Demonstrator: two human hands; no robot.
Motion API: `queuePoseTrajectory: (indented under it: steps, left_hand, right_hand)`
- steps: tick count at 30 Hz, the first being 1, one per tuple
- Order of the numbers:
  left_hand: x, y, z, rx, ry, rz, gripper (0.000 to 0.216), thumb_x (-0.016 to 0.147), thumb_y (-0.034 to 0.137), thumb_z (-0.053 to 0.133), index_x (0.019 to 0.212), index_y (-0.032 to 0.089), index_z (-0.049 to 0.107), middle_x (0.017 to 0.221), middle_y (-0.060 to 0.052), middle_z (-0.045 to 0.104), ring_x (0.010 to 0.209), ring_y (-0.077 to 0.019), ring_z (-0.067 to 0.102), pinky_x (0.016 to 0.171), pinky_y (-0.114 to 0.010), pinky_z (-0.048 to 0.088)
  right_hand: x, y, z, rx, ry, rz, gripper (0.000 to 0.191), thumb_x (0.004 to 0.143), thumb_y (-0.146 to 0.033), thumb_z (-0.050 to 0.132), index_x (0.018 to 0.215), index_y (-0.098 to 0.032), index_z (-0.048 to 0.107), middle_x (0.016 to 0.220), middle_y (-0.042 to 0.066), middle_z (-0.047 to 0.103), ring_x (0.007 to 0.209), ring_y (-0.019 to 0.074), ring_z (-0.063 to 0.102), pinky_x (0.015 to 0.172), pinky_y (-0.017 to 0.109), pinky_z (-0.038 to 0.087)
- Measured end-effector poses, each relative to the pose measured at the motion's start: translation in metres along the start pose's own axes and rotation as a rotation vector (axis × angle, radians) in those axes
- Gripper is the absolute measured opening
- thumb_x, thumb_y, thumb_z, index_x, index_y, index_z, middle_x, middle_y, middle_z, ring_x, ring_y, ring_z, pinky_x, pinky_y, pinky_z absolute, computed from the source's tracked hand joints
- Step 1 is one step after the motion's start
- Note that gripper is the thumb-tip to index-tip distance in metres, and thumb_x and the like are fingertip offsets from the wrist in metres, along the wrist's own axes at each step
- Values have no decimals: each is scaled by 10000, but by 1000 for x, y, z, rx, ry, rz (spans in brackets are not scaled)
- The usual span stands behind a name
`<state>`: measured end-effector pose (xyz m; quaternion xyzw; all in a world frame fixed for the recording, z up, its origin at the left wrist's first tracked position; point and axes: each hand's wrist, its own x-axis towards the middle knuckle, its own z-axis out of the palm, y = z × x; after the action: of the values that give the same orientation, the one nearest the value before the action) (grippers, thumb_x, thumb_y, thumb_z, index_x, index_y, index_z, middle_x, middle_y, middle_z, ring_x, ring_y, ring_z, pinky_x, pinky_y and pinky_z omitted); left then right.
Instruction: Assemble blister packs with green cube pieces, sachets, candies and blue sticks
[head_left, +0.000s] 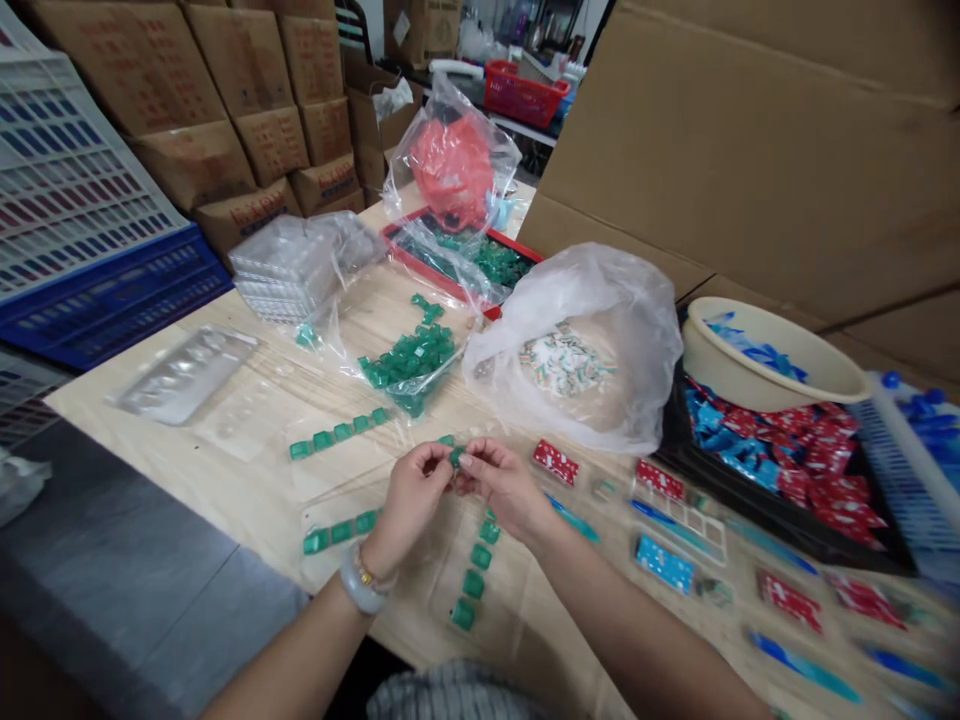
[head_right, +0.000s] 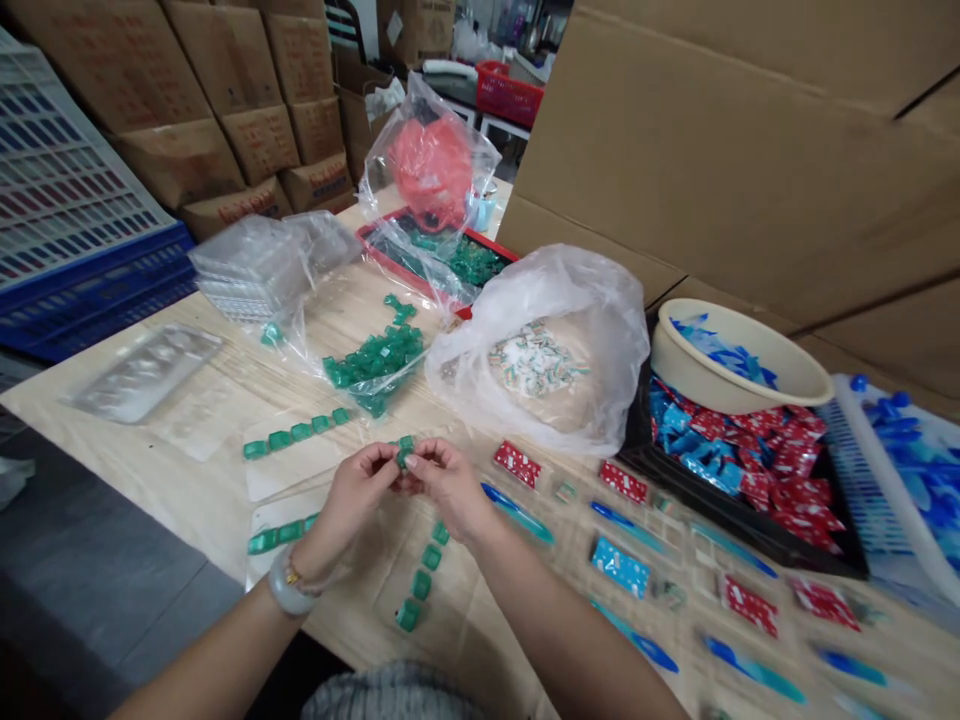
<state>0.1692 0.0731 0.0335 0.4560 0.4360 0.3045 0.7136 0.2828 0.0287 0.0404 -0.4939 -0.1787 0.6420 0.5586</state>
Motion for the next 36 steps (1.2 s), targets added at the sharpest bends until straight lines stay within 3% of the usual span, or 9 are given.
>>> queuePoseTrajectory:
  steps: [5, 8, 12, 17, 22, 25, 29, 32, 36]
  left_hand:
    - [-11, 6, 0, -397, -221, -176, 97, 666, 229, 596, 667, 136, 567, 557, 4, 541, 545, -97, 497, 563, -217, 382]
    - [-11, 8, -4, -491, -260, -223, 126, 682, 256, 601, 686, 131, 585, 607, -4, 548, 575, -91, 492, 568, -209, 381]
    - [-5, 13, -6, -409, -399, -296, 167, 702, 268, 617, 648, 112, 594, 602, -15, 551, 545, -74, 476, 541, -195, 369]
    - [-1, 16, -1, -553, -316, -275, 144, 683, 265, 645, 699, 129, 603, 658, -5, 574, 593, -79, 510, 576, -197, 393]
    - [1, 7, 6, -577, -208, -330, 188, 667, 287, 661, 657, 136, 549, 559, 28, 514, 509, -59, 461, 497, -181, 364]
    - [-1, 3, 7, -531, -154, -326, 227, 663, 322, 661, 660, 131, 538, 551, 30, 502, 487, -50, 444, 470, -168, 356]
    - [-8, -5, 3, -475, -181, -375, 202, 670, 300, 661, 698, 125, 564, 595, 17, 535, 483, -41, 450, 464, -154, 370]
    - [-9, -9, -1, -493, -166, -414, 143, 677, 240, 654, 711, 123, 581, 631, 1, 557, 534, -57, 498, 519, -165, 416]
    - [-1, -2, -10, -457, -9, -253, 138, 713, 241, 617, 716, 108, 581, 669, -19, 579, 583, -73, 526, 554, -173, 438]
  right_hand:
    - [-9, -5, -3, 102, -202, 93, 231, 621, -268, 685, 636, -154, 485, 522, -25, 562, 447, 61, 481, 488, 197, 354]
    - [-10, -4, -4, 69, -169, 53, 230, 619, -268, 680, 610, -151, 483, 532, -17, 576, 433, 58, 474, 496, 203, 363]
    - [-7, -7, -4, -8, -110, 3, 236, 592, -267, 691, 580, -152, 485, 505, -21, 569, 428, 68, 476, 484, 207, 361]
    - [-4, -12, -8, 35, -82, 42, 220, 570, -249, 688, 570, -157, 488, 444, -44, 520, 415, 69, 467, 471, 198, 347]
    - [-3, -4, -14, 5, -83, 49, 221, 611, -282, 650, 585, -164, 465, 544, -9, 572, 442, 76, 465, 493, 221, 366]
    - [-10, 0, -16, -211, -53, -135, 164, 677, -297, 608, 693, -178, 496, 621, -15, 554, 527, 91, 498, 558, 241, 402]
    - [-24, 0, -21, -779, -120, -489, 183, 751, -240, 555, 931, -206, 555, 889, 41, 552, 788, 134, 525, 699, 278, 427]
    - [-24, -5, -28, -1030, -125, -578, 158, 794, -207, 500, 937, -196, 567, 844, 49, 561, 776, 139, 525, 690, 279, 431]
    - [7, -19, -37, -1358, -108, -679, 162, 808, -204, 486, 939, -178, 577, 898, 75, 592, 851, 167, 512, 750, 308, 400]
